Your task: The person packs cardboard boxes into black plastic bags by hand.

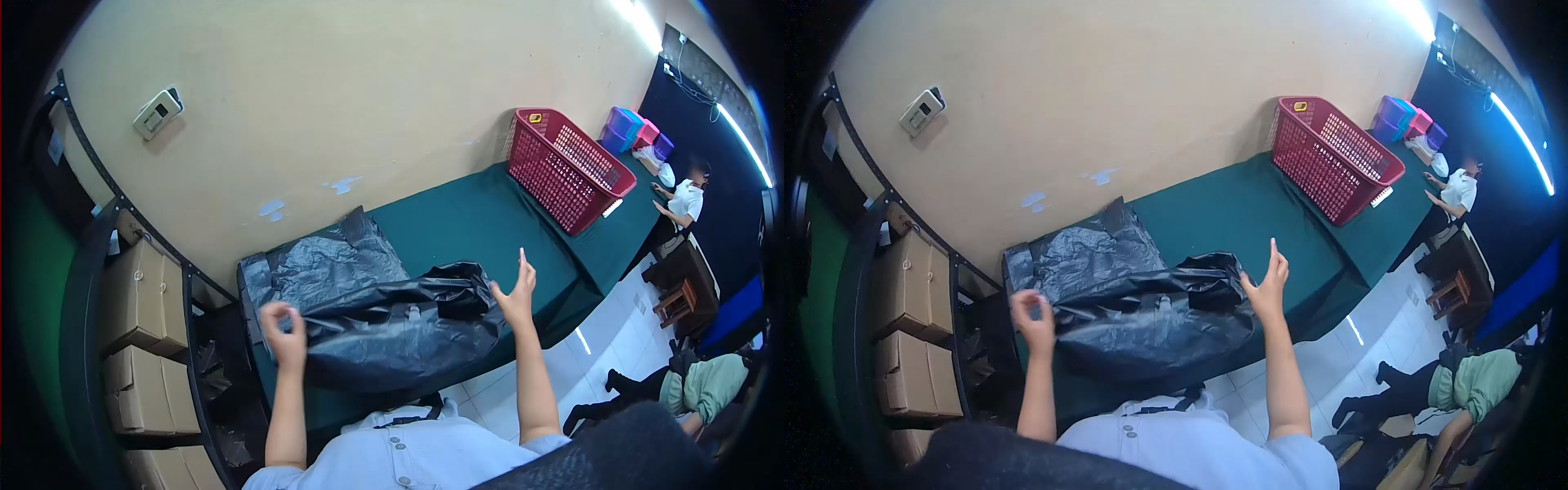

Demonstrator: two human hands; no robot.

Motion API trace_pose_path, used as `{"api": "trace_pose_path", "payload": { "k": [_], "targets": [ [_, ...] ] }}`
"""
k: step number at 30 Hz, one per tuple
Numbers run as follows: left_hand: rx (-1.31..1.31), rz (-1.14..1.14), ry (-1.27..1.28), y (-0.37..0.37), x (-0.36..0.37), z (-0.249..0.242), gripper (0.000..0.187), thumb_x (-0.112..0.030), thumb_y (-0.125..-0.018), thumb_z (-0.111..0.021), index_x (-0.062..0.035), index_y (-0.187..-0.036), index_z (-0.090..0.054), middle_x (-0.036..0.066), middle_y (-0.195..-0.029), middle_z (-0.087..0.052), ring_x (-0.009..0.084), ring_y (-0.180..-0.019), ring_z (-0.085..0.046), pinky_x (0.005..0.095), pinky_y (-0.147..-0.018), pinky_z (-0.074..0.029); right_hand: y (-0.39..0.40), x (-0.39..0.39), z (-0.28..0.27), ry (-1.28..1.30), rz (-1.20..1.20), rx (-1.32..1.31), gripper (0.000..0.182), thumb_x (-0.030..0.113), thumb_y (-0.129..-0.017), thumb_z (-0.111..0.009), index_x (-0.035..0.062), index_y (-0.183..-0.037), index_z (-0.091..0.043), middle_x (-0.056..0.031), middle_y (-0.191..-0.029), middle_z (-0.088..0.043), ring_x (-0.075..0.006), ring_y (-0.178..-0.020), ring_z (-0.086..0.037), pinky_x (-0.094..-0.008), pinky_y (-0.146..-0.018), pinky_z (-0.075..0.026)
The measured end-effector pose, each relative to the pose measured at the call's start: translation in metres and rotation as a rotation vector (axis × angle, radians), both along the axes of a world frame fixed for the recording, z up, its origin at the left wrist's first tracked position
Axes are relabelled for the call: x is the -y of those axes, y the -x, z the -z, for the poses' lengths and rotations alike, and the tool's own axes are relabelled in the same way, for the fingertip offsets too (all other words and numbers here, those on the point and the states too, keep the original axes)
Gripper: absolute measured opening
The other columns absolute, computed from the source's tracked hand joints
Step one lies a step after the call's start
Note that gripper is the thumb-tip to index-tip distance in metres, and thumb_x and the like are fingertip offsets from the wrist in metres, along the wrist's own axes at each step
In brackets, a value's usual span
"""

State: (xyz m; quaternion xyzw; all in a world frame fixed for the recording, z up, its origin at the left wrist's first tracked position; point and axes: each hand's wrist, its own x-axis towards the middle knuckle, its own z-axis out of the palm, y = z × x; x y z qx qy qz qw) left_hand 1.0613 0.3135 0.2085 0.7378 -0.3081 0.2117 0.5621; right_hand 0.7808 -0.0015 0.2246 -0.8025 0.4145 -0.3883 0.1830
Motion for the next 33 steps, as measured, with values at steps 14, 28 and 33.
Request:
{"api": "trace_pose_path", "payload": {
  "k": [14, 28, 33],
  "targets": [
    [-0.705, 1.013, -0.959, 0.054, 0.029, 0.028, 0.029, -0.028, -0.091, -0.051, -0.0014, -0.093, -0.064, 0.012, -0.077, -0.067, 0.0219, -0.072, -0.063, 0.0346, -0.07, -0.048, -0.049, -0.078, 0.055, -0.705, -1.053, -0.667, 0.032, 0.022, -0.077, -0.063, 0.0021, -0.102, -0.064, -0.0158, -0.098, -0.066, -0.0297, -0.092, -0.063, -0.0366, -0.083, -0.048],
    [0.224, 1.073, -1.834, 0.031, -0.029, 0.138, 0.074, -0.024, -0.073, -0.066, -0.0303, -0.14, -0.035, 0.018, -0.15, -0.016, 0.0328, -0.134, -0.029, 0.0358, -0.109, -0.026, -0.038, 0.002, 0.21, -0.375, -0.491, -1.323, 0.087, 0.06, -0.07, -0.065, 0.0042, -0.132, -0.044, -0.0199, -0.131, -0.047, -0.032, -0.122, -0.046, -0.0423, -0.099, -0.039],
    [-0.488, 1.096, -2.148, 0.004, -0.023, 0.095, 0.075, -0.053, -0.075, -0.062, -0.0255, -0.14, -0.036, 0.019, -0.145, -0.028, 0.0317, -0.133, -0.03, 0.0371, -0.108, -0.026, -0.009, -0.007, 0.205, 0.12, -0.363, -1.13, 0.086, 0.061, -0.069, -0.065, 0.004, -0.13, -0.047, -0.0203, -0.128, -0.05, -0.0323, -0.12, -0.048, -0.0416, -0.099, -0.039]
  ]
}}
